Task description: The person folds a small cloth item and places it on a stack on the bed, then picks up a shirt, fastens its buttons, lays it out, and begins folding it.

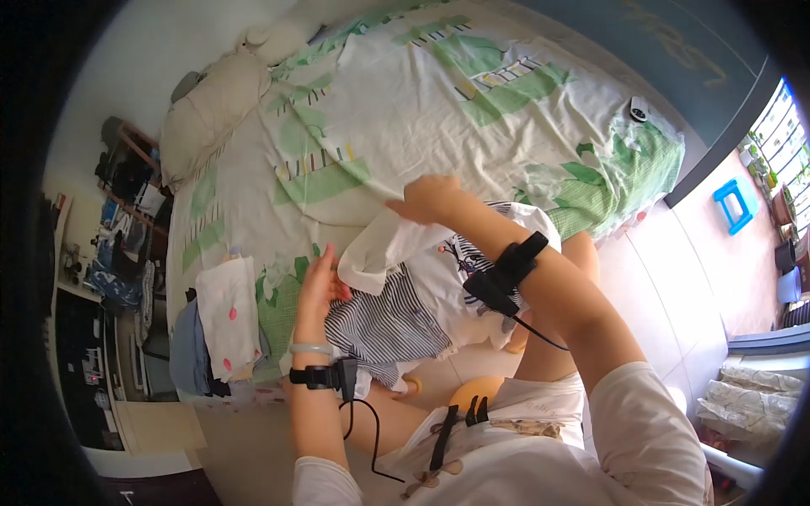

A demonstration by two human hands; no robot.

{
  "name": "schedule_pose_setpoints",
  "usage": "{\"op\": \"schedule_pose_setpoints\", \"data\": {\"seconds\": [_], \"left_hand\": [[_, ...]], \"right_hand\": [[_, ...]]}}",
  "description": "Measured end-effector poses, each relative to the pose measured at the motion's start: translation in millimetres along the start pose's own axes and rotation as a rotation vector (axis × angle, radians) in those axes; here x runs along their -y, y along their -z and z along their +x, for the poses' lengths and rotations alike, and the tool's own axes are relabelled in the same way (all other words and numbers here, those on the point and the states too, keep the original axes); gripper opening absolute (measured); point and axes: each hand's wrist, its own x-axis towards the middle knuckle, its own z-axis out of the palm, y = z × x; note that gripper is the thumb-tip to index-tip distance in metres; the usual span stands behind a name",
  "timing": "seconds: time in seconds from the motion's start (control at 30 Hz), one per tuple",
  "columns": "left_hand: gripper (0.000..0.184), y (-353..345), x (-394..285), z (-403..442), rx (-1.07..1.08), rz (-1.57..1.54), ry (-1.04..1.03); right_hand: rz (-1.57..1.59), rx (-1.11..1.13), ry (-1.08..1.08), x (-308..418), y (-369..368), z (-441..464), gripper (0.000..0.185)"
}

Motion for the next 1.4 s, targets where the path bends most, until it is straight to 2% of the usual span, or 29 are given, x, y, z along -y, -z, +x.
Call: {"op": "schedule_pose_setpoints", "data": {"seconds": [0.1, 0.13, 0.17, 0.23, 0.27, 0.33, 0.37, 0.43, 0.47, 0.53, 0.6, 0.67, 0.73, 0.8, 0.87, 0.97, 1.1, 1.17, 1.23, 1.37, 1.4], "left_hand": [[0.037, -4.6, 21.0, -5.8, 0.023, -0.101, 0.001], [0.034, -4.8, 30.7, -4.9, -0.003, -0.072, -0.130], [0.031, -6.1, 38.3, -6.0, -0.026, -0.041, -0.258], [0.025, -12.1, 41.1, -15.9, -0.076, -0.112, -0.284], [0.024, -16.1, 42.2, -21.2, -0.079, -0.269, -0.306], [0.022, -16.8, 54.7, -24.0, -0.058, -0.490, -0.346], [0.022, -19.5, 55.1, -28.9, -0.059, -0.490, -0.334], [0.019, -24.5, 56.0, -40.0, -0.040, -0.765, -0.369], [0.016, -25.5, 57.2, -42.3, 0.003, -0.837, -0.342], [0.016, -28.2, 60.7, -44.5, 0.000, -0.812, -0.346], [0.017, -31.9, 58.3, -48.7, 0.002, -0.786, -0.359], [0.019, -35.5, 54.0, -53.9, -0.100, -0.510, -0.481], [0.018, -30.9, 64.1, -50.1, -0.106, -0.420, -0.481], [0.018, -29.8, 65.9, -49.3, -0.112, -0.332, -0.482], [0.013, -29.1, 64.2, -49.1, -0.065, -0.584, -0.473], [0.013, -22.5, 60.5, -48.2, 0.056, -0.714, -0.399], [0.012, -13.3, 55.3, -51.4, 0.111, -0.771, -0.390], [0.019, -8.8, 56.2, -48.4, 0.187, -0.762, -0.399], [0.020, -10.8, 50.8, -47.5, 0.199, -0.754, -0.385], [0.025, -17.5, 56.6, -38.3, 0.183, -0.852, -0.384], [0.025, -18.2, 57.4, -36.9, 0.183, -0.850, -0.384]], "right_hand": [[-0.015, -0.022, 0.085, -9.3, -11.6, -12.4, 0.045], [0.036, -0.060, 0.093, -13.3, -13.1, -18.8, 0.036], [0.032, -0.052, 0.096, -14.2, -12.0, -29.9, 0.036], [0.444, -0.050, 0.027, -18.3, -10.3, -52.9, 0.027], [0.441, -0.050, 0.019, -24.6, -16.0, -59.0, 0.027], [0.429, -0.387, 0.302, -35.6, -31.9, -67.6, 0.019], [0.433, -0.377, 0.295, -37.4, -38.7, -73.2, 0.019], [0.690, -0.454, 0.238, -39.3, -50.5, -80.9, 0.021], [0.694, -0.446, 0.230, -40.0, -54.1, -82.4, 0.021], [1.002, -0.275, 0.033, -41.3, -59.5, -85.5, 0.020], [1.059, -0.297, 0.075, -40.9, -63.1, -86.9, 0.020], [1.116, -0.324, 0.122, -38.9, -66.4, -85.9, 0.020], [1.107, -0.428, 0.168, -38.3, -70.7, -85.8, 0.019], [1.145, -0.384, 0.131, -40.1, -69.4, -88.1, 0.018], [1.184, -0.337, 0.098, -42.7, -69.2, -88.7, 0.018], [1.268, -0.225, 0.103, -47.5, -66.5, -90.0, 0.016], [1.300, -0.109, 0.145, -52.9, -59.5, -91.9, 0.016], [1.362, -0.054, 0.156, -53.7, -60.3, -89.5, 0.016], [1.690, 0.042, 0.187, -51.1, -63.3, -85.5, 0.018], [1.796, 0.043, 0.200, -50.4, -73.7, -80.5, 0.016], [1.694, -0.025, 0.156, -43.5, -69.5, -85.5, 0.014]]}}
